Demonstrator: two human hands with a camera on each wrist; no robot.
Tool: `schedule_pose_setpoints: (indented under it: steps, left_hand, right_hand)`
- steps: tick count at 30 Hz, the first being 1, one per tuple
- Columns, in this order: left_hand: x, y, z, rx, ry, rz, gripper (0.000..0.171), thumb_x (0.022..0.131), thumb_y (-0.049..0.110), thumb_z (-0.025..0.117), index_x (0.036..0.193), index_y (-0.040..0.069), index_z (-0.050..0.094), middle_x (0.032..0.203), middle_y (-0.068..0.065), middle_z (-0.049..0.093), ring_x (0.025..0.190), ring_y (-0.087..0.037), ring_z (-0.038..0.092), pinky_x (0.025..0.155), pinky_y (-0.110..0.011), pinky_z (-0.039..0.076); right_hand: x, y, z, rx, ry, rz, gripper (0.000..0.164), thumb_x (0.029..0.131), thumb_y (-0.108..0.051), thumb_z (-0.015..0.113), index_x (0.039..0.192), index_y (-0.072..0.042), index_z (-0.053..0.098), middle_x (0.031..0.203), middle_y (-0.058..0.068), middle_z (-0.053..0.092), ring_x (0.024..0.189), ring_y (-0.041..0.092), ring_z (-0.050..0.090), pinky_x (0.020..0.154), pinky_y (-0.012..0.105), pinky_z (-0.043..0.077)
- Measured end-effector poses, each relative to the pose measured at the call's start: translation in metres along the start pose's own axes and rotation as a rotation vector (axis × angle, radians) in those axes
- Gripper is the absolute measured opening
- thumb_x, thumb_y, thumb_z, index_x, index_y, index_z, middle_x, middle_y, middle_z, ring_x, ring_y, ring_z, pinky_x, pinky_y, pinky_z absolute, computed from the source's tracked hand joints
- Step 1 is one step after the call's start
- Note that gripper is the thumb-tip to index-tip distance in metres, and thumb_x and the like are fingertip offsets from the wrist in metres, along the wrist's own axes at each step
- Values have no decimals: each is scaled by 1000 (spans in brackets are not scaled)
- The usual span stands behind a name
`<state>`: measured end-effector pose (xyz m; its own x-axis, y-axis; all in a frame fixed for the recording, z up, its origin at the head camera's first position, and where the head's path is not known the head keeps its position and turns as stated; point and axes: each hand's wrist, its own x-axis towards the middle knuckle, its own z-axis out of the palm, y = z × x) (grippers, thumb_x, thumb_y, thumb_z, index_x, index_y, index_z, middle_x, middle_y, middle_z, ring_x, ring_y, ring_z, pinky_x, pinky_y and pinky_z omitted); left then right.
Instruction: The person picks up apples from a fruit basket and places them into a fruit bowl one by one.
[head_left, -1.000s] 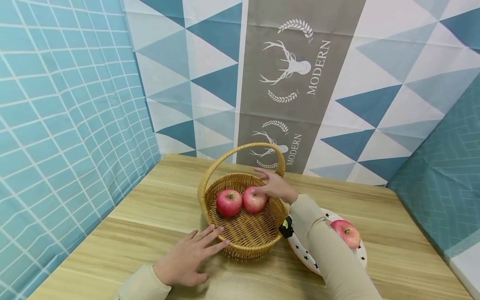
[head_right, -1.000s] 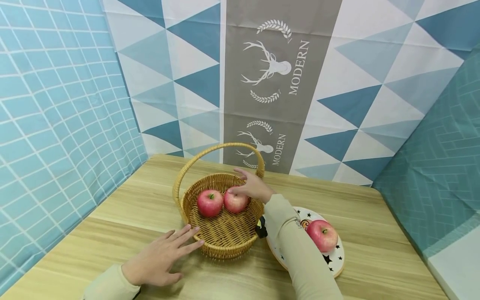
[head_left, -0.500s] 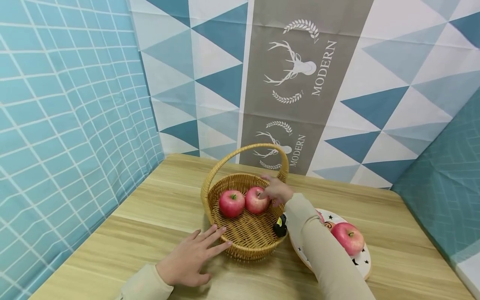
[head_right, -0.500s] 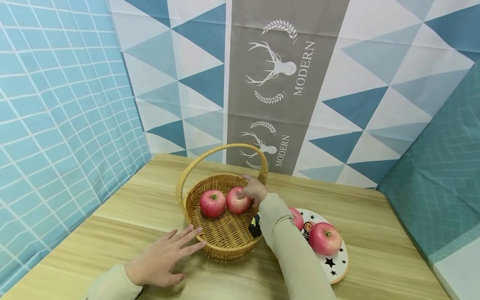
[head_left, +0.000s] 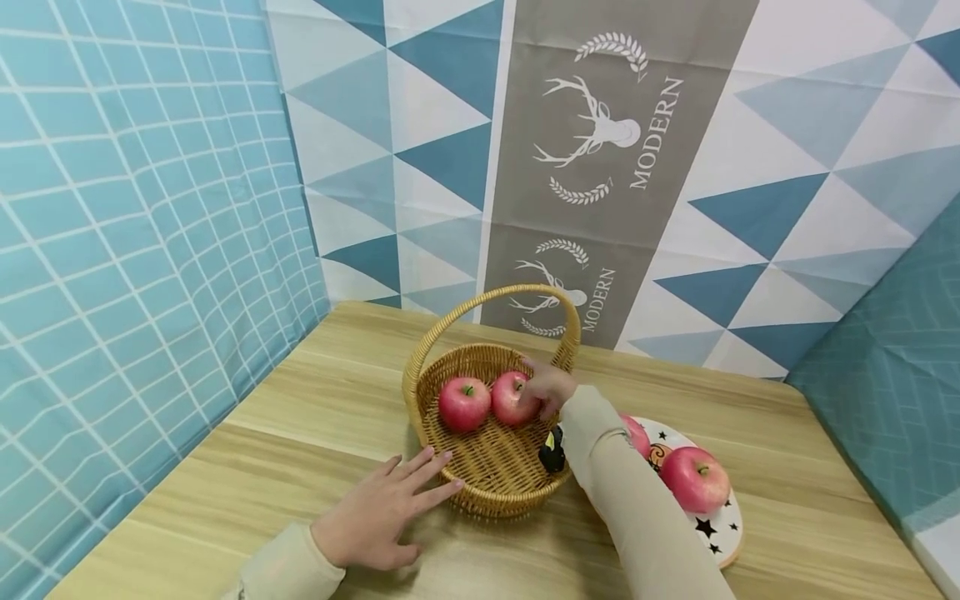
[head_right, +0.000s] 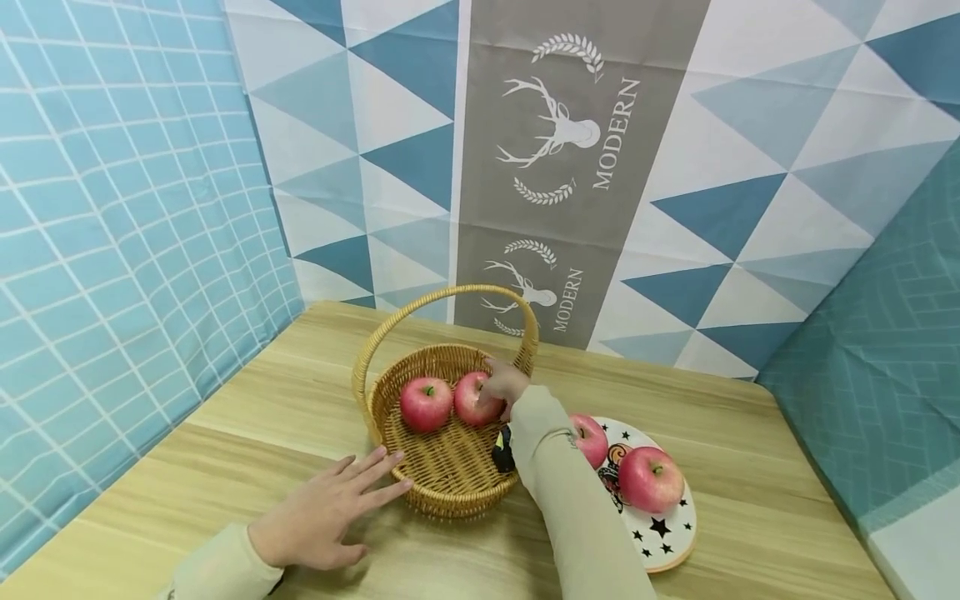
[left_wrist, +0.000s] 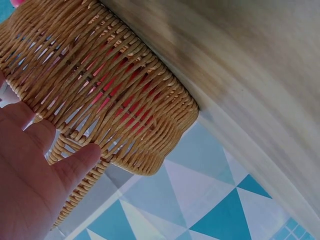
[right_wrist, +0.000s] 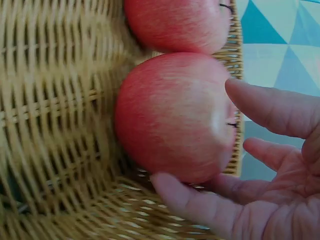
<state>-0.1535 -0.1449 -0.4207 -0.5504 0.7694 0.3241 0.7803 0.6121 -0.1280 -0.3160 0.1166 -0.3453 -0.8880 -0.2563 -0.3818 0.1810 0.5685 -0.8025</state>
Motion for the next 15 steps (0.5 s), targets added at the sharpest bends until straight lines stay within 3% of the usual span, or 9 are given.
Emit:
schedule_pose_setpoints:
  steps: [7, 12, 15]
  left_hand:
    - [0, 2, -2, 5, 8, 3, 85, 64, 40, 78, 140, 16, 49, 147, -17, 41, 133, -34, 40, 82, -57, 49]
    - [0, 2, -2, 7, 17, 2, 84, 64, 40, 79, 139, 15, 50, 147, -17, 41, 132, -35, 41, 81, -57, 49]
    - [0, 2, -3, 8, 14, 0, 84, 64, 40, 78, 139, 15, 50, 147, -17, 41, 131, -35, 42, 82, -57, 49]
  right_hand:
    - [1, 4, 5, -96, -22, -19, 88, 74, 11, 59, 152, -5, 22, 150, 23, 28, 103, 34, 55, 71, 50, 54]
    - [0, 2, 9, -159, -11, -35, 89, 72, 10, 61, 151, -5, 24, 144, 19, 37, 89, 25, 55, 75, 52, 53]
    - [0, 0, 13, -183, 1, -38, 90, 71, 10, 63, 151, -5, 24, 145, 20, 37, 89, 26, 56, 78, 53, 52]
